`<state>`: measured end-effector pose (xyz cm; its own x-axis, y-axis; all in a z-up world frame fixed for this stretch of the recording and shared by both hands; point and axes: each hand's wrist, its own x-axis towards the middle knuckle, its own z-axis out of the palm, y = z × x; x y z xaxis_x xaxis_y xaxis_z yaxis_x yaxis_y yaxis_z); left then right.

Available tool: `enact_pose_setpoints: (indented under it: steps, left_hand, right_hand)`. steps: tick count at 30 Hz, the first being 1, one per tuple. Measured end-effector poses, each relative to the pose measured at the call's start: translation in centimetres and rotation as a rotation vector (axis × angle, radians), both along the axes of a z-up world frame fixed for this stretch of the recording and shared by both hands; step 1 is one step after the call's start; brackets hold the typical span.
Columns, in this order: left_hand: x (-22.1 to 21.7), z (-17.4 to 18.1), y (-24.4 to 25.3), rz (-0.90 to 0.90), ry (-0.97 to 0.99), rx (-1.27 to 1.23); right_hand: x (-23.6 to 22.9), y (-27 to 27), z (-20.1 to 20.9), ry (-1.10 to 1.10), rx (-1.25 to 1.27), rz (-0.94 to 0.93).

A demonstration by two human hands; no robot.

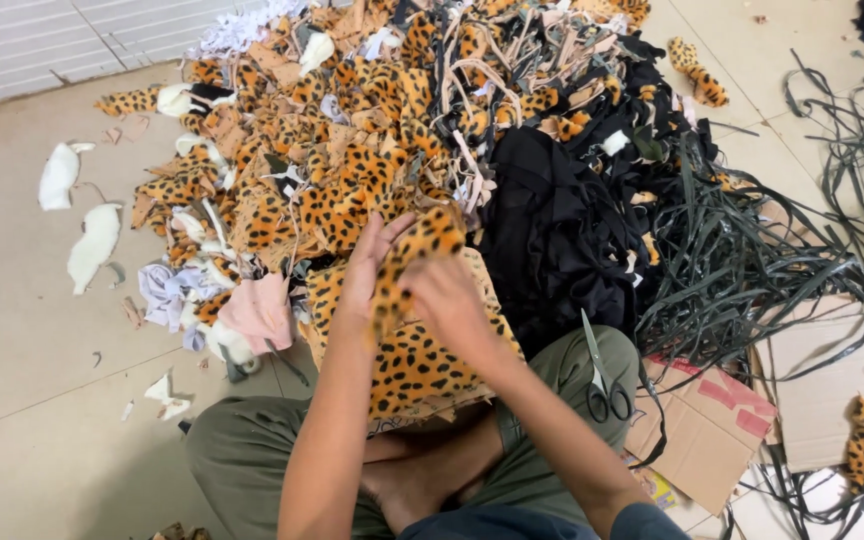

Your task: The person assembles textile products by layering leopard-print fabric pieces over a cardboard template, cutting black elastic strips with shears, and attaching the strips to the fabric pieces.

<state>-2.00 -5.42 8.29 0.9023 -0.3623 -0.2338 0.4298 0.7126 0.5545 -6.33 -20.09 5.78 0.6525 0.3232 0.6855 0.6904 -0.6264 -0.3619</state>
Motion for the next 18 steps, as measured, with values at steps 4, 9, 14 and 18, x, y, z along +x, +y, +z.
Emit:
enact_pose_setpoints:
  steps: [4, 9, 14, 18]
  left_hand:
    - [-1.2, -3.9, 2.0, -0.126, -0.18, 0.28]
    - [-1.9, -4.5, 4.0, -0.196, -0.198, 0.134]
    - [-1.7, 0.9, 3.1, -0.37, -0.48, 0.302]
    - [-1.4, 0.7, 4.1, -0.465, -0.528, 0.508]
  right_hand:
    - [-4.8, -0.6, 5.9, 0.193, 0.058, 0.158]
    - [-3.2, -6.5, 1.9, 0.587, 0.555, 0.142]
    - [0.9, -7.8, -0.1, 1.202, 0.854, 0.322]
    - [2.4, -9.3, -5.2, 1.348, 0.961, 0.417]
